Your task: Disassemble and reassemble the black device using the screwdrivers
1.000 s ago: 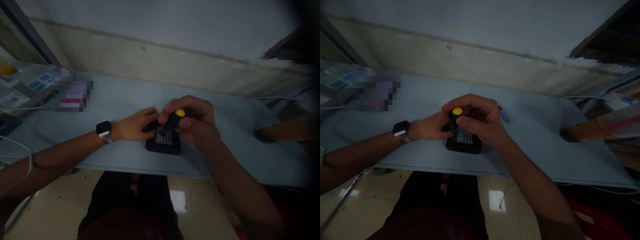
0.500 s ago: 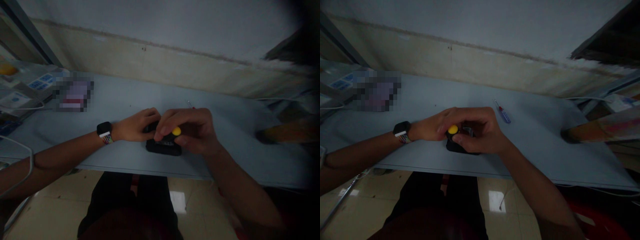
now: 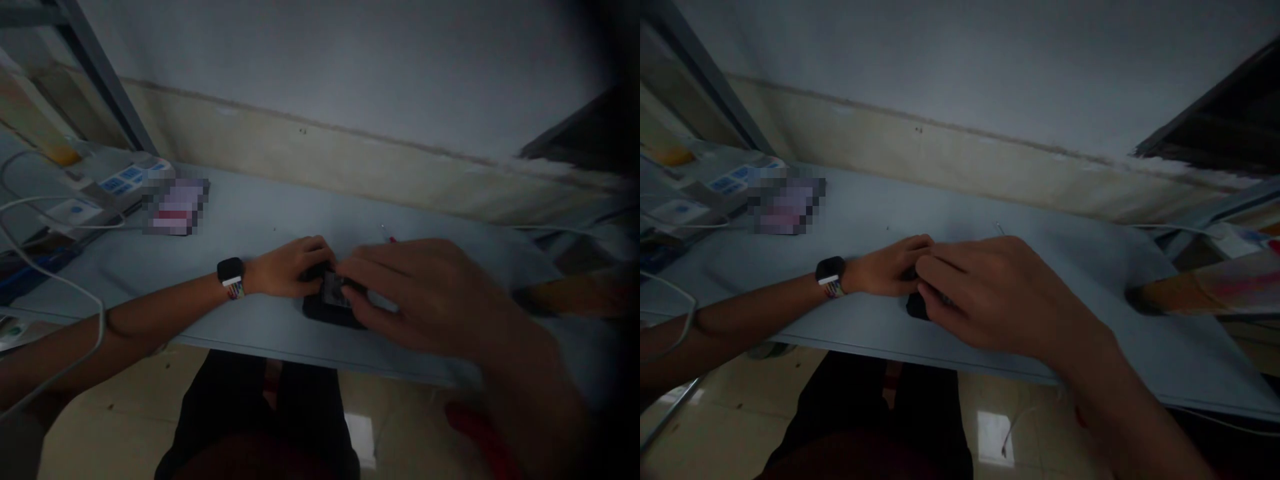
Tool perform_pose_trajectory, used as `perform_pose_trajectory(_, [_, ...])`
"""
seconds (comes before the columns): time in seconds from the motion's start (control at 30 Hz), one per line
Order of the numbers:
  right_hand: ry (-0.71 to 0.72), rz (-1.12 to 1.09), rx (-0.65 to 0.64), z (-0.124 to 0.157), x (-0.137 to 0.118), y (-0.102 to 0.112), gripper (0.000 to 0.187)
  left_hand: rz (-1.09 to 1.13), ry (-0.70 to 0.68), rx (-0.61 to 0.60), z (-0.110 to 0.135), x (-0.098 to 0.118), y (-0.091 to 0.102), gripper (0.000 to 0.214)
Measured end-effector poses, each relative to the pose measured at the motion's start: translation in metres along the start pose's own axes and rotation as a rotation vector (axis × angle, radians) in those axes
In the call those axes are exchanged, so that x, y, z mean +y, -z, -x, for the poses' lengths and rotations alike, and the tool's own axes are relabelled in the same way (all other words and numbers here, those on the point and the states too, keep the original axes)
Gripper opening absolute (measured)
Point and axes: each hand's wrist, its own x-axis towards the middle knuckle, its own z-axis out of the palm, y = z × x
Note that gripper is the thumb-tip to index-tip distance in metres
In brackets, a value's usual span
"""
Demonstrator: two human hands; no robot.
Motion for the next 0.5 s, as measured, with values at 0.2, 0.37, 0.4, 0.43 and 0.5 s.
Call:
perform_pose_trajectory(0.2, [-0.155, 0.271, -0.330, -0.023, -0.016, 0.013, 0.028, -0.008, -0.006, 0.007, -0.001, -0.003, -0.001, 0.027])
perform_pose_trajectory(0.37, [-0.326, 0.324, -0.530, -0.041, -0.019, 0.015, 0.039, -0.024, 0.005, -0.016, 0.000, -0.004, -0.001, 0.030])
perform_pose_trajectory(0.4, [-0.365, 0.296, -0.574, -0.046, -0.020, 0.017, 0.038, -0.018, 0.011, -0.015, 0.001, -0.005, -0.001, 0.030])
perform_pose_trajectory(0.43, [-0.412, 0.264, -0.626, -0.051, -0.021, 0.020, 0.035, -0.011, 0.021, -0.014, 0.001, -0.005, -0.002, 0.030])
perform_pose_trajectory(0.5, [-0.468, 0.207, -0.729, -0.061, -0.023, 0.024, 0.034, 0.005, 0.040, -0.016, 0.001, -0.007, -0.003, 0.030])
